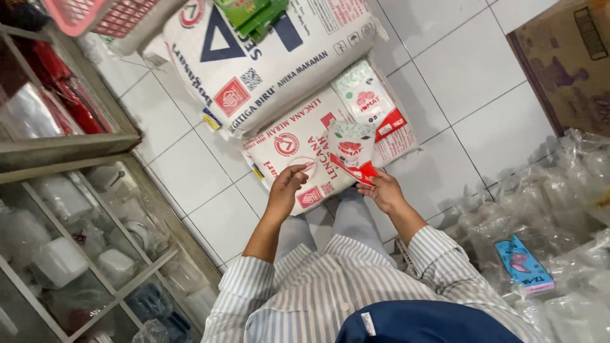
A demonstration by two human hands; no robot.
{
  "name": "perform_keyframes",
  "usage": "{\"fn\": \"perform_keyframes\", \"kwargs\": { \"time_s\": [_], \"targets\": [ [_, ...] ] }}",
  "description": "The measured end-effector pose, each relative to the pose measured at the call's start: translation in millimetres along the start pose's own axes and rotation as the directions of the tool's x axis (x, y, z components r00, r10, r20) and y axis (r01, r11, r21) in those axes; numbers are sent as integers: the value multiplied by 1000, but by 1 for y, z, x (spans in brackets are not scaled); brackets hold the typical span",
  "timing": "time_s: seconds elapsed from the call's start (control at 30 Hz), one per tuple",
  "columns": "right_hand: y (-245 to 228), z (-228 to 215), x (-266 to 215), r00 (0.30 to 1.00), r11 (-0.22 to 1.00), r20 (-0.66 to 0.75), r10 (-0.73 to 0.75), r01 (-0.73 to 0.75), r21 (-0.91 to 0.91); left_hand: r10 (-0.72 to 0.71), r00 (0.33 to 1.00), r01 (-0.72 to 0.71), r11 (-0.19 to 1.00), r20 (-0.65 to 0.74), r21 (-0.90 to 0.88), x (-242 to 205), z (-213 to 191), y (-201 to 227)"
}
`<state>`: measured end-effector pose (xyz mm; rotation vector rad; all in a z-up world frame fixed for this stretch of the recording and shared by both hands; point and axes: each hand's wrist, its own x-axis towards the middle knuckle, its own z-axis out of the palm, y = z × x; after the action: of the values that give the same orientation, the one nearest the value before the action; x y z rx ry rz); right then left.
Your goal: The person repeatedly picks up white and red packaged items from the floor and places them onto a nearby shelf. The person handles the packages one at a time, lifting them from a pile and arranging them on the shelf.
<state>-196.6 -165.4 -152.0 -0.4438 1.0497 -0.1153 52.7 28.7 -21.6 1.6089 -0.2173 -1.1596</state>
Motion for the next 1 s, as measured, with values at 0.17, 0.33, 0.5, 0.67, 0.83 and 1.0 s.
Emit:
{"fn": "perform_keyframes", "kwargs": {
  "time_s": [0.17, 0.33, 0.5, 0.67, 0.83, 1.0],
  "targets": [
    [3, 111, -85, 941, 960, 218, -260, 275, -45, 23, 999, -27, 992, -32, -122, 4, -78, 17],
    [36, 212, -151, 814, 902, 407, -414, 427, 63, 109, 961, 118, 675, 256, -729, -18, -118, 97],
    [80, 279, -175, 753, 864, 461, -470, 500, 64, 402, 795, 215, 514, 455, -831, -73, -121, 172],
    [85, 321, -209, 713, 719, 411, -568, 673, -172, 500, 692, 243, 519, 521, -820, -109, -141, 204],
    [90, 360, -252, 184, -343, 554, -812, 616, -709, 490, 662, 287, 533, 568, -796, -126, -146, 190],
    [122, 404, -247, 324, -655, 829, -457, 508, -560, 442, 625, 367, 562, 644, -741, -139, -135, 173]
  ]
}}
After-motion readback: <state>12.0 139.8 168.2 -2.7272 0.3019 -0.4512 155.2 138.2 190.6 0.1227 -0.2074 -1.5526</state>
